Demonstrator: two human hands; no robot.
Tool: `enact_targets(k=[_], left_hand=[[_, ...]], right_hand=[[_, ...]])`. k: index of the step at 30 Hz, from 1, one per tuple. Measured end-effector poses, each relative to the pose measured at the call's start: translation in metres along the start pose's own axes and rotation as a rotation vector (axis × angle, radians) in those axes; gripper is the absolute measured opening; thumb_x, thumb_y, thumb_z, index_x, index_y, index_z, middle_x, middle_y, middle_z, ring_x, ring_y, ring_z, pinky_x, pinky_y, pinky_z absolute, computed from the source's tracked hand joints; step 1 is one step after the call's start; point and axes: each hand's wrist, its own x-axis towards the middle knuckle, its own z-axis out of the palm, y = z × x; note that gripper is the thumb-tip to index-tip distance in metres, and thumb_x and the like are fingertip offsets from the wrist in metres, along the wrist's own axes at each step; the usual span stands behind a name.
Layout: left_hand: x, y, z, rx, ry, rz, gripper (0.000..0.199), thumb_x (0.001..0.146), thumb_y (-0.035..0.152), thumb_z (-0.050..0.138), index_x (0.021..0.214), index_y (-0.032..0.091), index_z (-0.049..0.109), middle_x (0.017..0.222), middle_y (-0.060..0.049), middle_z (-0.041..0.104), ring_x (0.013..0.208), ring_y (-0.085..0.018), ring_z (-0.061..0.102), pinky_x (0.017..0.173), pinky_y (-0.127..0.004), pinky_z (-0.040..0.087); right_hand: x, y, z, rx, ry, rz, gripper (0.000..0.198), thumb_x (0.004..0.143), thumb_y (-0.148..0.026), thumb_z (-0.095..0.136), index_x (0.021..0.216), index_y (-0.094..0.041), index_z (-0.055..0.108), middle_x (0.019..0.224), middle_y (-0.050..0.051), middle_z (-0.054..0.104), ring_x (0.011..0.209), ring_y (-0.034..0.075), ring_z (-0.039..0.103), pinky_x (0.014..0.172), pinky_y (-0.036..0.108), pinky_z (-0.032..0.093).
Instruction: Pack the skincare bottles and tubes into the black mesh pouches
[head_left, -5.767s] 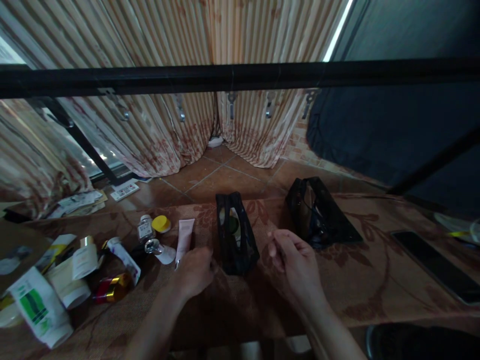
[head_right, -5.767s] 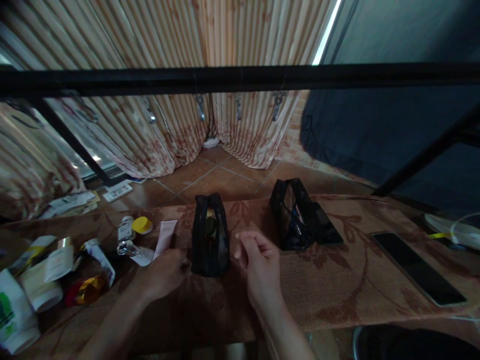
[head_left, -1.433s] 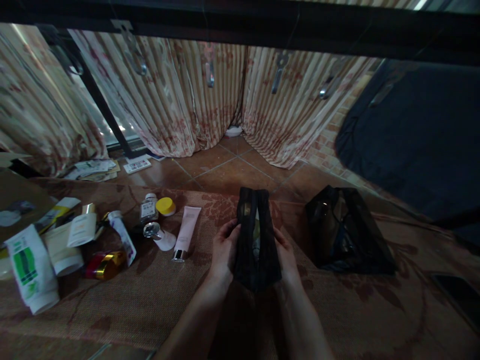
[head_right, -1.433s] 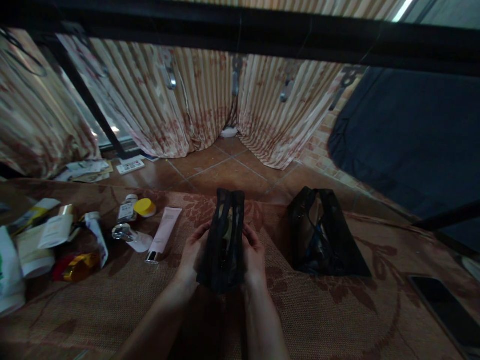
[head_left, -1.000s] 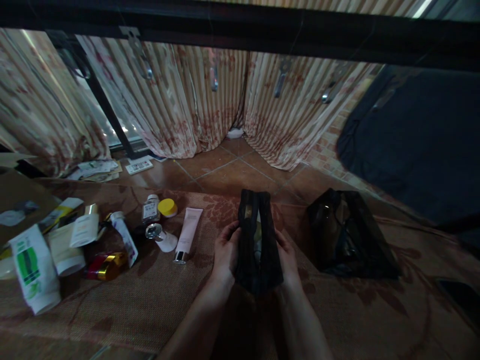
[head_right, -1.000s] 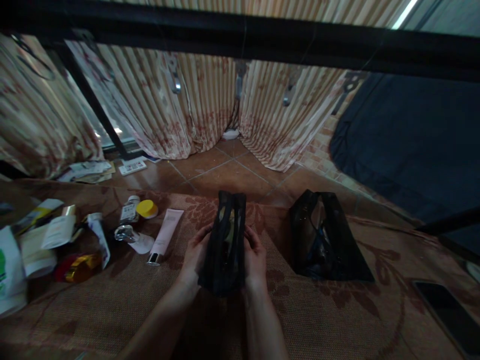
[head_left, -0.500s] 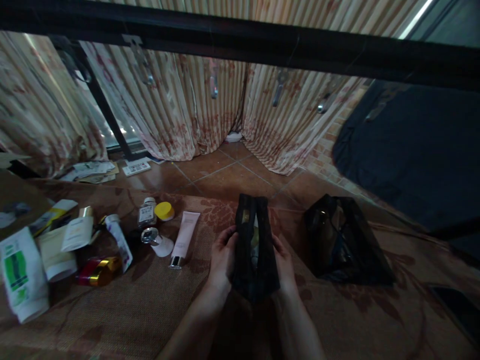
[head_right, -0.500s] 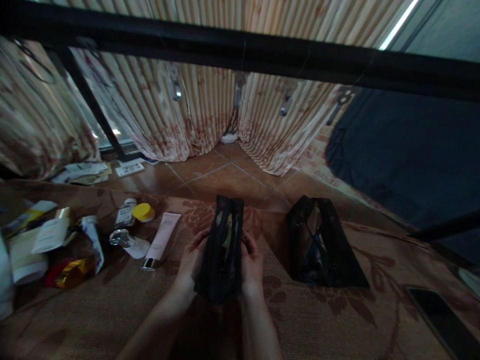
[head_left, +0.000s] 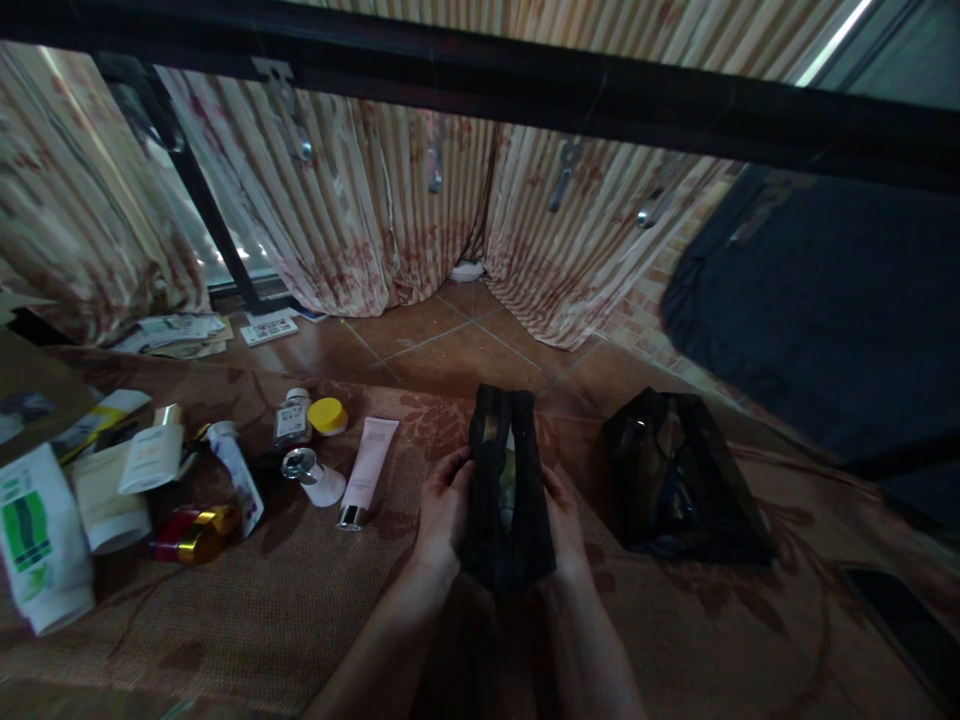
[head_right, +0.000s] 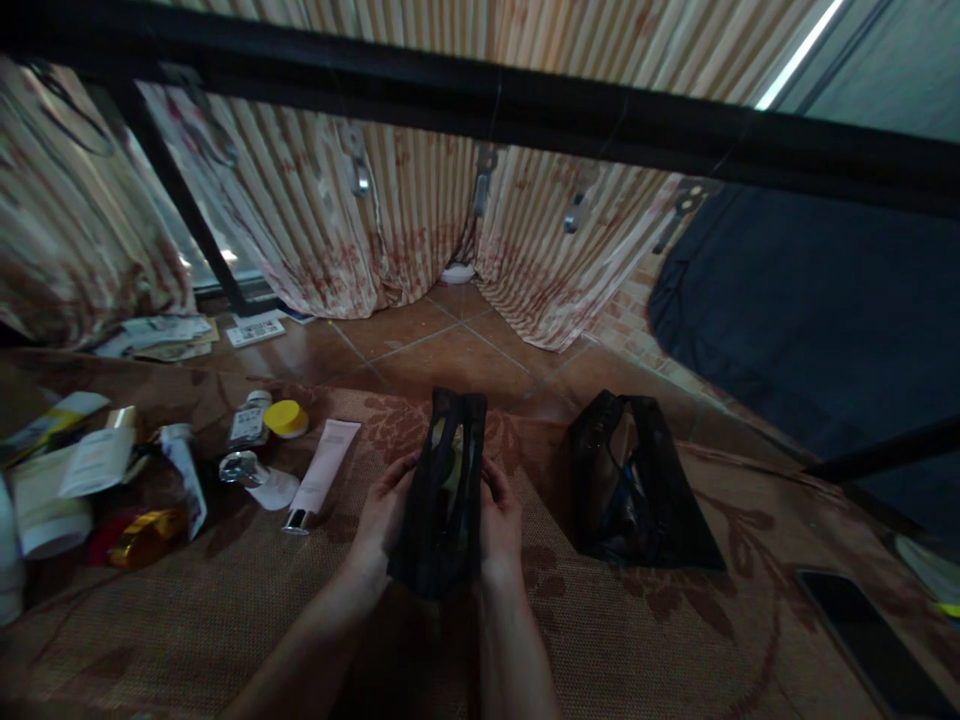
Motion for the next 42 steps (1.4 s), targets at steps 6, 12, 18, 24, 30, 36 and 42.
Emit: enact_targets(k=[6,12,18,24,30,36,42], left_hand=[[0.002,0.000,0.000,0.000,0.007,-0.009,0.032,0.066,0.025,0.074,0.097,0.017,0.070,0.089,-0.004,0.073,0.073,-0.015,0.066,0.071,-0.024,0.050],[0.004,-0.003,-0.001,0.001,0.001,0.002,0.032,0.066,0.027,0.075,0.095,0.017,0.070,0.093,-0.005,0.074,0.078,-0.016,0.067,0.071,-0.024,0.050],[0.004,-0.002,-0.001,0.037,0.010,0.000,0.033,0.066,0.027,0.073,0.097,0.016,0.069,0.087,-0.005,0.073,0.072,-0.016,0.066,0.067,-0.025,0.050],[0.003,-0.002,-0.001,0.023,0.005,-0.001,0.035,0.066,0.028,0.074,0.098,0.017,0.069,0.089,-0.005,0.074,0.076,-0.017,0.067,0.069,-0.025,0.050],[0.003,-0.001,0.000,0.028,0.008,-0.011,0.031,0.066,0.026,0.073,0.095,0.017,0.070,0.086,-0.004,0.073,0.073,-0.016,0.067,0.067,-0.024,0.050],[0.001,0.002,0.001,0.031,0.022,-0.034,0.029,0.068,0.028,0.073,0.094,0.017,0.069,0.085,-0.004,0.073,0.074,-0.016,0.067,0.067,-0.024,0.051],[-0.001,0.003,0.002,0.020,0.015,-0.030,0.028,0.068,0.027,0.073,0.094,0.018,0.070,0.089,-0.004,0.074,0.078,-0.017,0.068,0.068,-0.024,0.051]], right_hand=[[0.002,0.003,-0.002,-0.005,0.010,-0.026,0.036,0.052,-0.035,0.077,0.085,-0.019,0.073,0.078,0.002,0.074,0.068,0.018,0.067,0.054,0.025,0.048],[0.006,0.008,-0.004,-0.003,0.008,-0.037,0.034,0.054,-0.034,0.077,0.085,-0.020,0.074,0.072,0.000,0.072,0.063,0.017,0.064,0.054,0.025,0.047],[0.005,0.006,-0.004,0.007,0.007,-0.021,0.034,0.054,-0.033,0.077,0.085,-0.020,0.073,0.066,-0.001,0.070,0.056,0.015,0.060,0.050,0.024,0.045],[0.008,0.008,-0.005,-0.026,0.023,-0.056,0.035,0.053,-0.035,0.077,0.085,-0.019,0.074,0.071,0.001,0.072,0.059,0.016,0.063,0.053,0.025,0.047],[0.009,0.010,-0.006,-0.029,0.029,-0.061,0.036,0.053,-0.036,0.078,0.085,-0.020,0.074,0.073,0.001,0.073,0.062,0.017,0.064,0.054,0.025,0.047],[0.006,0.006,-0.006,-0.011,0.001,-0.016,0.037,0.052,-0.034,0.079,0.086,-0.020,0.074,0.064,-0.002,0.069,0.053,0.014,0.059,0.049,0.024,0.045],[0.004,0.005,-0.005,-0.028,0.001,-0.020,0.037,0.053,-0.036,0.079,0.086,-0.019,0.073,0.068,0.000,0.071,0.057,0.016,0.062,0.052,0.025,0.047]])
